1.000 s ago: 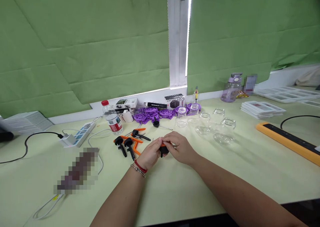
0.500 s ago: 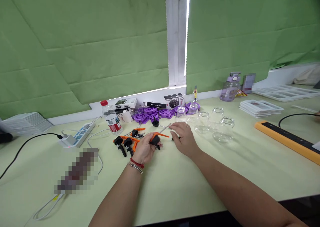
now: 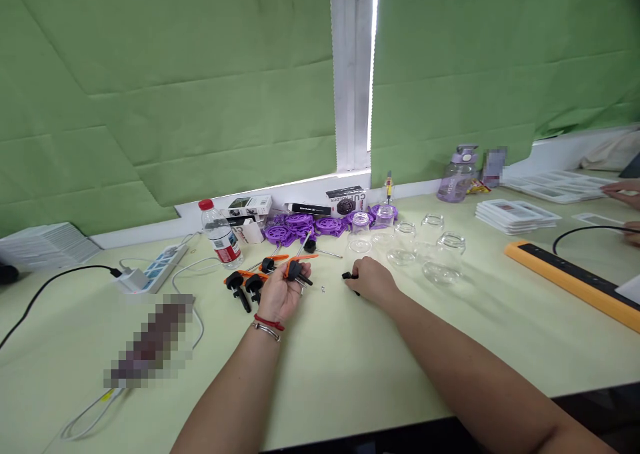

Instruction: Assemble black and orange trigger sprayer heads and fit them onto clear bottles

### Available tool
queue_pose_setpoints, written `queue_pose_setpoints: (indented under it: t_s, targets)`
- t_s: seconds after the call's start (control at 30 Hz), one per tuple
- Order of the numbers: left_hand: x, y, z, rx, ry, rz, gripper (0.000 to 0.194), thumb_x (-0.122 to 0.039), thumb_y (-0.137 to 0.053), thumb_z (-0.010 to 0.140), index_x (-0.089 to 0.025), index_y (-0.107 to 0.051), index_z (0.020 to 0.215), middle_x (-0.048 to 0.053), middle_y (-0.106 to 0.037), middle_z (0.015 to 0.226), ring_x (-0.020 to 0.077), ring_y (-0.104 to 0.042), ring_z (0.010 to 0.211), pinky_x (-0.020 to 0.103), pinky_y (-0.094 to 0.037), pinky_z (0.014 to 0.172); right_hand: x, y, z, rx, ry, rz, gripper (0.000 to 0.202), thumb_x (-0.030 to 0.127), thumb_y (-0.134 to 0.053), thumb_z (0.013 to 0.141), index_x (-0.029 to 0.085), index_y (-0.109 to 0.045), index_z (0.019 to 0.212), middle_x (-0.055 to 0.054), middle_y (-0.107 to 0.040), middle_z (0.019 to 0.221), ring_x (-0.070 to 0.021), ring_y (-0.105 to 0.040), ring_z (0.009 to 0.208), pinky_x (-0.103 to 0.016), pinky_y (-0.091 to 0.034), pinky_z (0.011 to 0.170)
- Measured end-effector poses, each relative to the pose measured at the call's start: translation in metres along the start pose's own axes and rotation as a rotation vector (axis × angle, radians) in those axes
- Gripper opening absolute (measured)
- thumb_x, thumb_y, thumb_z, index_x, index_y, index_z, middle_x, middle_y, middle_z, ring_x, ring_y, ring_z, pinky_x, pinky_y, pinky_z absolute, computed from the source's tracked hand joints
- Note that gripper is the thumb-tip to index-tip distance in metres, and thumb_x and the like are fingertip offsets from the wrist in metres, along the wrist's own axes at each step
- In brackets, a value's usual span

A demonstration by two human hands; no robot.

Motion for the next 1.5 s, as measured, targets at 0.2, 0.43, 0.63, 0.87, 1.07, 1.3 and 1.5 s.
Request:
queue_pose_setpoints:
  t_s: [0.2, 0.43, 0.63, 0.87, 1.07, 1.3, 1.5]
  targets:
    - [0.001, -0.001, 0.0, 0.011, 0.009, -0.011, 0.021, -0.013, -0.038, 0.088, -0.008, -0.057, 0.082, 0.016, -0.067, 0.083, 0.0221, -0.067, 0.086, 0.038, -0.054, 0.079, 0.008, -0.007, 0.0, -0.013, 0.079, -0.067, 0.011, 0.025, -0.061, 0.073, 0.015, -0.061, 0.068, -0.01, -0.059, 0.086, -0.0181, -0.056, 0.067, -0.026, -0.03, 0.049]
    - [0.007, -0.008, -0.004, 0.073, 0.032, -0.03, 0.021, -0.013, -0.04, 0.086, -0.009, -0.06, 0.08, 0.016, -0.068, 0.084, 0.0238, -0.066, 0.091, 0.041, -0.053, 0.083, 0.047, 0.011, -0.022, -0.132, 0.381, 0.168, 0.005, 0.022, -0.057, 0.076, 0.017, -0.06, 0.078, -0.006, -0.06, 0.087, -0.0178, -0.056, 0.08, -0.026, -0.038, 0.064]
    - [0.012, -0.015, -0.01, 0.103, 0.052, -0.017, 0.021, -0.015, -0.041, 0.086, -0.01, -0.06, 0.079, 0.015, -0.068, 0.082, 0.0236, -0.066, 0.091, 0.042, -0.052, 0.086, 0.062, -0.004, -0.036, 0.052, 0.364, 0.256, 0.007, 0.023, -0.052, 0.081, 0.02, -0.057, 0.077, 0.002, -0.057, 0.062, -0.0115, -0.047, 0.054, -0.022, -0.028, 0.052]
    - [0.015, -0.017, -0.011, 0.117, 0.041, -0.016, 0.024, -0.016, -0.038, 0.088, -0.01, -0.06, 0.08, 0.014, -0.067, 0.082, 0.0234, -0.065, 0.092, 0.041, -0.051, 0.087, 0.064, -0.005, -0.038, 0.066, 0.389, 0.347, 0.01, 0.024, -0.049, 0.083, 0.02, -0.055, 0.076, 0.002, -0.055, 0.063, -0.0117, -0.046, 0.055, -0.022, -0.028, 0.051]
    - [0.012, -0.02, -0.013, 0.147, 0.002, -0.021, 0.021, -0.018, -0.04, 0.087, -0.012, -0.059, 0.08, 0.012, -0.068, 0.083, 0.0232, -0.065, 0.093, 0.042, -0.049, 0.088, 0.067, -0.005, -0.041, 0.056, 0.377, 0.378, 0.012, 0.023, -0.049, 0.083, 0.019, -0.054, 0.072, 0.003, -0.051, 0.06, -0.0114, -0.042, 0.053, -0.022, -0.028, 0.051]
    - [0.005, -0.018, -0.013, 0.129, -0.075, -0.022, 0.022, -0.018, -0.038, 0.089, -0.013, -0.058, 0.082, 0.011, -0.068, 0.083, 0.0236, -0.066, 0.093, 0.042, -0.048, 0.087, 0.07, -0.01, -0.045, 0.073, 0.411, 0.504, 0.014, 0.026, -0.048, 0.083, 0.02, -0.051, 0.071, 0.004, -0.046, 0.058, -0.0109, -0.04, 0.052, -0.022, -0.029, 0.05]
    - [0.004, -0.016, -0.011, 0.148, -0.102, -0.007, 0.018, -0.021, -0.04, 0.088, -0.014, -0.056, 0.084, 0.01, -0.067, 0.086, 0.023, -0.066, 0.091, 0.04, -0.048, 0.085, 0.072, -0.02, -0.048, 0.126, 0.393, 0.623, 0.014, 0.029, -0.046, 0.084, 0.02, -0.05, 0.073, 0.005, -0.045, 0.056, -0.0102, -0.037, 0.049, -0.022, -0.027, 0.047]
Point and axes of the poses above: each hand's wrist, its own z-axis towards the middle knuckle, its own y-axis out of the back of the hand, x = y × z, the point moved 8 cm from there along z, towards the middle knuckle
